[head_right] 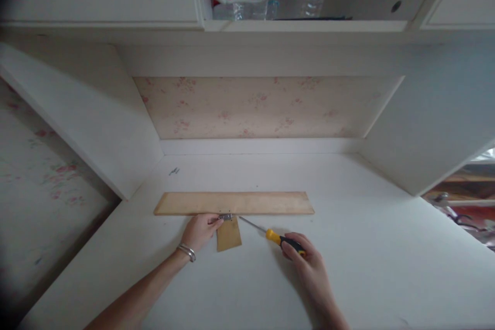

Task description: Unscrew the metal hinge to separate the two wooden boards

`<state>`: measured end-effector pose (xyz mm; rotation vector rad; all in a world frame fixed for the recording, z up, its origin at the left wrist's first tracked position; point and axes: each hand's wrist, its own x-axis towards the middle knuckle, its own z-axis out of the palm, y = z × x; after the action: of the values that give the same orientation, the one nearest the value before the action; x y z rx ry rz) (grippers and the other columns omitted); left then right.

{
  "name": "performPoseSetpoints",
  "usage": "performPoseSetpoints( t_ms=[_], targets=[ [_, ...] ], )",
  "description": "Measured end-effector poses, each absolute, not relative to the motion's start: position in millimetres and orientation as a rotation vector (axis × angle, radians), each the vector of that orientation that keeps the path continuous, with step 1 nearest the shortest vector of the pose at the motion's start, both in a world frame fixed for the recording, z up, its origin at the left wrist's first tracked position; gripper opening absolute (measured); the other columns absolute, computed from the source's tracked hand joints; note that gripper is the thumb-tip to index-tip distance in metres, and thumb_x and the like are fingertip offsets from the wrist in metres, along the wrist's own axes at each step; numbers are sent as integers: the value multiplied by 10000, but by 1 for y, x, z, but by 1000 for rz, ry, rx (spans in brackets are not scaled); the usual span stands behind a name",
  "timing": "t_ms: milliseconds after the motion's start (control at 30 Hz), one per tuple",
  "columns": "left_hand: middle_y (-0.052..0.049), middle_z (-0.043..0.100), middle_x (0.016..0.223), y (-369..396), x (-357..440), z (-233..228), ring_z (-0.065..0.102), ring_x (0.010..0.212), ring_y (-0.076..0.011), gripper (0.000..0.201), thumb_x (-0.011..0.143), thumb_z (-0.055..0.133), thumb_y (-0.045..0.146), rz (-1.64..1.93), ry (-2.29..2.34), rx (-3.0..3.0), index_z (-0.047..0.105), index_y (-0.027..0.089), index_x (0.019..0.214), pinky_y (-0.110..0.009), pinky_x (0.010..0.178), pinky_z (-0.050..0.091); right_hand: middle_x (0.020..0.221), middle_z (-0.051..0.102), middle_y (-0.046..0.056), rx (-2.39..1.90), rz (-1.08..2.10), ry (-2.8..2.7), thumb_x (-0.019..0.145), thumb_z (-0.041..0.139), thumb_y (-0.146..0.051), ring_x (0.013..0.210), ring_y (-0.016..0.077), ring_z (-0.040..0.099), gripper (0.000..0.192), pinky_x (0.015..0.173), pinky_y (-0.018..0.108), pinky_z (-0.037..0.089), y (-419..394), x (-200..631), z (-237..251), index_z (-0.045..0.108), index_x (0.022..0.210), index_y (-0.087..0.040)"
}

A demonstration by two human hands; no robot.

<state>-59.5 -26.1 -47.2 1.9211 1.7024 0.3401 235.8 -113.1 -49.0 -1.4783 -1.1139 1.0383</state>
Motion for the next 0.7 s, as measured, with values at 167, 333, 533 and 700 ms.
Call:
performPoseSetpoints(
  t_ms=[167, 333, 533, 700],
  targets=[
    [-65, 691, 830, -27, -53, -48, 621, 733, -164, 359, 840, 426, 461, 525, 1694, 1951, 672, 205, 894, -237, 590, 376, 979, 636, 64, -1473, 1028, -1117, 682, 646, -470, 827, 215, 608, 363, 731, 276, 495, -113, 236, -46, 658, 921, -197],
    [-27, 656, 688, -12, -68, -24, 569, 624, -146, 427, 850, 363, 472, 564, 1519, 2047, 670, 185, 775, -230, 549, 345, 940, 638, 56, -1481, 1032, -1137, 701, 635, -449, 809, 210, 603, 339, 723, 284, 486, -113, 237, -47, 644, 936, -205],
    [18, 533, 539, 51, -120, 5, 481, 525, -124, 389, 738, 486, 500, 566, 1703, 1767, 663, 153, 753, -224, 471, 306, 895, 648, 56, -1510, 1038, -1109, 686, 635, -472, 790, 219, 604, 380, 716, 294, 484, -112, 238, -50, 636, 954, -204],
    [17, 394, 412, 101, -168, -1, 346, 366, -112, 416, 739, 465, 538, 510, 1975, 1609, 583, 156, 624, -257, 401, 270, 877, 652, 52, -1514, 1036, -1094, 673, 646, -466, 776, 214, 602, 362, 702, 281, 483, -109, 236, -50, 647, 931, -212]
  ],
)
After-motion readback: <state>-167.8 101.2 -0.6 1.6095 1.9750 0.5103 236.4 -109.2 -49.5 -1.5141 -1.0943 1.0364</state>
